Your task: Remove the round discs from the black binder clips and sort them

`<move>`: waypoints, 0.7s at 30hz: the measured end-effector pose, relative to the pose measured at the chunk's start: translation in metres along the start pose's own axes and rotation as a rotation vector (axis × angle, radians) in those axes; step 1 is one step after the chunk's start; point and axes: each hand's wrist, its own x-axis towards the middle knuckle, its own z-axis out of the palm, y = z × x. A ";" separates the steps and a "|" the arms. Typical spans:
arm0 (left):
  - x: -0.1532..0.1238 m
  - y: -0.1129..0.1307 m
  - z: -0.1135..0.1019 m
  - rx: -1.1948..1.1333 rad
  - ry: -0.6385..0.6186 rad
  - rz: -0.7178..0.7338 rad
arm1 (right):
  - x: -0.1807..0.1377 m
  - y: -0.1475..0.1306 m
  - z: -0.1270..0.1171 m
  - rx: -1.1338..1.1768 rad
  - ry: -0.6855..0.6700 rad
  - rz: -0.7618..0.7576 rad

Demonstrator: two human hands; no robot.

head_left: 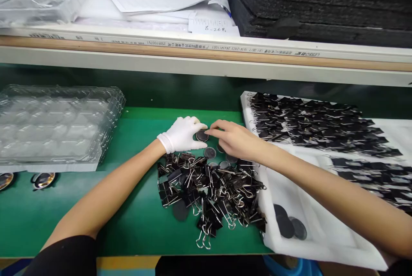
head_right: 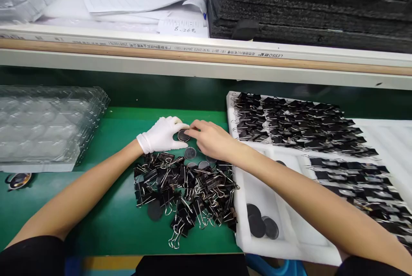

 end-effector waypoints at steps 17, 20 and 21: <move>-0.010 -0.018 -0.007 0.008 0.021 -0.109 | 0.040 -0.001 0.011 0.661 0.123 0.626; -0.010 -0.020 -0.007 -0.017 0.019 -0.104 | 0.030 0.013 0.014 0.366 0.048 0.563; -0.010 -0.020 -0.007 -0.018 0.016 -0.102 | 0.028 0.015 0.013 0.232 0.035 0.531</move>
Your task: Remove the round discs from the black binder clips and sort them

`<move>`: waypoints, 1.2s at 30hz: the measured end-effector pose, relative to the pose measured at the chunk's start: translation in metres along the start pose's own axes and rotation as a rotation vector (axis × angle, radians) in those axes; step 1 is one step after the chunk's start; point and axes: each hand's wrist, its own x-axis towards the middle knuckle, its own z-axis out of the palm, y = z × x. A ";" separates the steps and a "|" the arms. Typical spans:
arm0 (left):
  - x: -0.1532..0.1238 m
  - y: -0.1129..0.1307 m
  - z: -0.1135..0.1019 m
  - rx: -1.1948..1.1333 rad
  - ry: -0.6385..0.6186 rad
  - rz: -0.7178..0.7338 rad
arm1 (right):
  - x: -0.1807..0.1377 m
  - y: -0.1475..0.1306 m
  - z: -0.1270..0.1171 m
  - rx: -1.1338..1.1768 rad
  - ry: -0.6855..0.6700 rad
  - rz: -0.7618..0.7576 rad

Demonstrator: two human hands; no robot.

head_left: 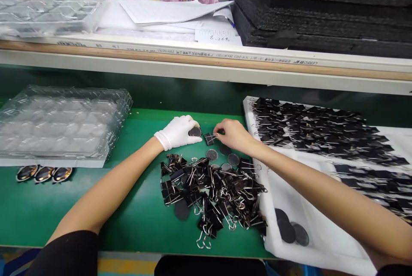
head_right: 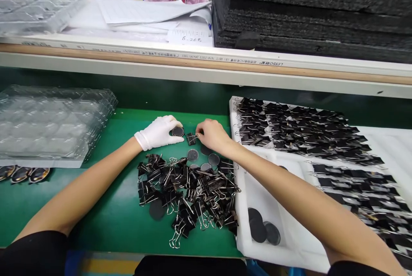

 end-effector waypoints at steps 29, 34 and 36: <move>0.011 0.014 0.005 0.022 -0.136 0.091 | 0.036 0.003 0.055 -0.075 0.422 0.318; 0.017 0.017 0.005 0.012 -0.166 0.078 | 0.033 0.001 0.058 -0.080 0.502 0.332; 0.019 0.018 0.005 0.012 -0.170 0.078 | 0.032 0.001 0.058 -0.079 0.516 0.337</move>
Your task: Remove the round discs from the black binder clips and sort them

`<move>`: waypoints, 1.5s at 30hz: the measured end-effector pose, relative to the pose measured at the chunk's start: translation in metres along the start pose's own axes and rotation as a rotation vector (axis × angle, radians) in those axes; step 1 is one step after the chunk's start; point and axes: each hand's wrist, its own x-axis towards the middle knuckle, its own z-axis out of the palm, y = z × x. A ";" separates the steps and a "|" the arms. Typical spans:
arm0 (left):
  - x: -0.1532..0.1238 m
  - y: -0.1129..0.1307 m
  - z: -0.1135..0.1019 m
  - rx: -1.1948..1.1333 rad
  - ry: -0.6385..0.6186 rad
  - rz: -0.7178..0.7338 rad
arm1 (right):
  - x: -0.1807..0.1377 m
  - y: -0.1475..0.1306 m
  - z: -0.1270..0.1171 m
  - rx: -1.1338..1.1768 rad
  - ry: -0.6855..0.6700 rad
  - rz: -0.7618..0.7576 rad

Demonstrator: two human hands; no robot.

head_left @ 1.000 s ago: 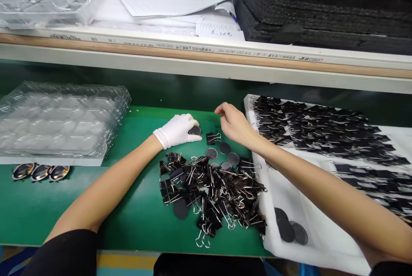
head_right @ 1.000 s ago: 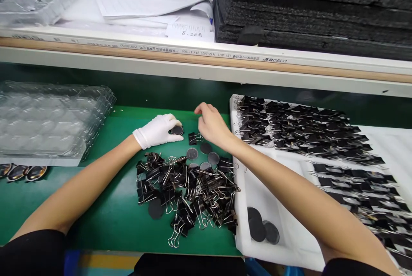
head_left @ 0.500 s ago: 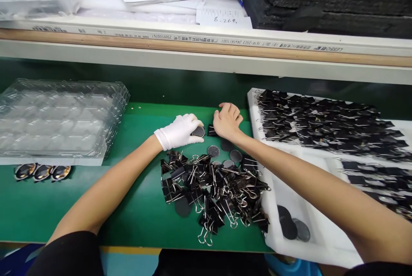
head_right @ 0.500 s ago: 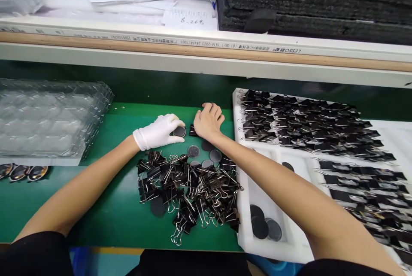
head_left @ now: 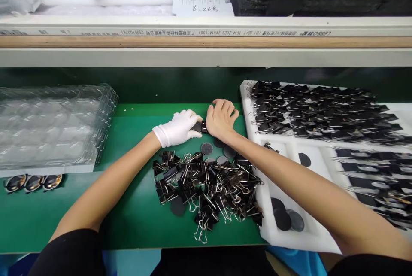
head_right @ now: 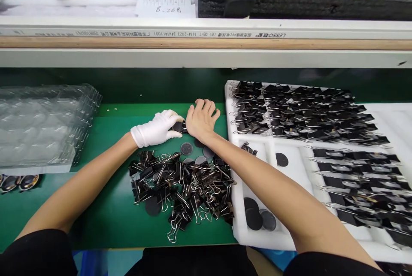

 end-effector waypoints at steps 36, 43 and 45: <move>-0.036 0.004 -0.039 0.327 0.063 -0.001 | -0.042 -0.024 -0.082 0.567 -0.966 -0.450; -0.040 0.011 -0.054 0.139 0.160 0.004 | -0.043 -0.007 -0.076 0.810 -0.738 -0.237; -0.044 0.023 -0.066 -0.071 0.204 -0.079 | -0.043 -0.008 -0.083 0.972 -0.668 -0.093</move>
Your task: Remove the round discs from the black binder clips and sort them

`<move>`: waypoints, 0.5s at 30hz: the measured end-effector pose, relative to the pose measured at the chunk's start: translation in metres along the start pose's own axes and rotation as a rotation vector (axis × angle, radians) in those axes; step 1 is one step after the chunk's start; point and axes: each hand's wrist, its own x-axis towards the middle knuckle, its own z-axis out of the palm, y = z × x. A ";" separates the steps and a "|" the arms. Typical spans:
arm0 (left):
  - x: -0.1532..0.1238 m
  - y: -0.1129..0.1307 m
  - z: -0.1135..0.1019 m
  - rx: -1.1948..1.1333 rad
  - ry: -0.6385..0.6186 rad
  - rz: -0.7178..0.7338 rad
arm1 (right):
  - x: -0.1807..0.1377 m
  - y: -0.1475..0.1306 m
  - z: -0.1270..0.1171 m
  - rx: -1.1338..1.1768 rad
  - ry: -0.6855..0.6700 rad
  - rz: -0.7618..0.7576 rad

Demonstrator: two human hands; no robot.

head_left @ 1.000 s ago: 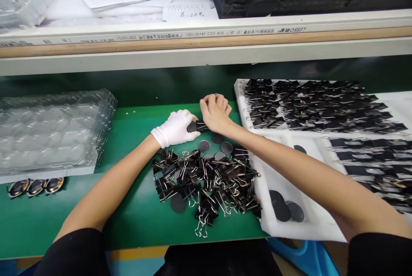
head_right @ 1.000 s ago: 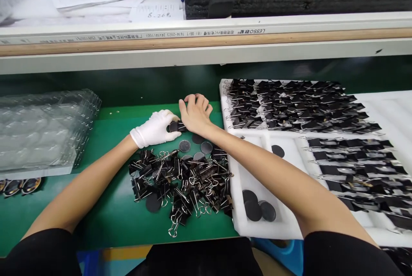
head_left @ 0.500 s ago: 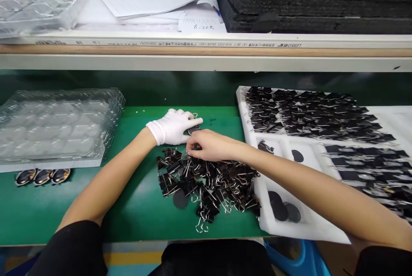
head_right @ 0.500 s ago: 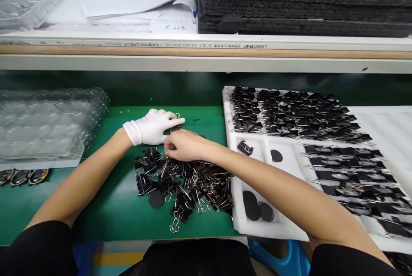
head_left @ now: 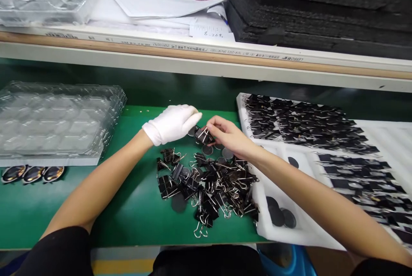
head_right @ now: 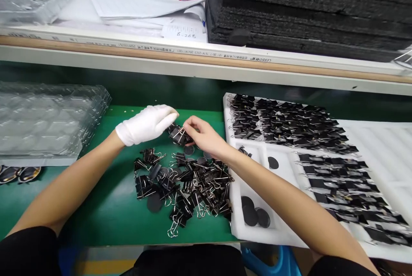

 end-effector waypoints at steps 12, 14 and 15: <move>-0.007 0.027 -0.026 -0.601 -0.235 -0.171 | -0.027 -0.004 -0.033 0.190 0.182 -0.079; -0.011 0.024 -0.035 -0.535 -0.434 -0.070 | -0.028 -0.003 -0.038 0.224 0.217 -0.092; -0.014 0.025 -0.038 -0.506 -0.522 -0.016 | -0.028 -0.003 -0.040 0.236 0.230 -0.076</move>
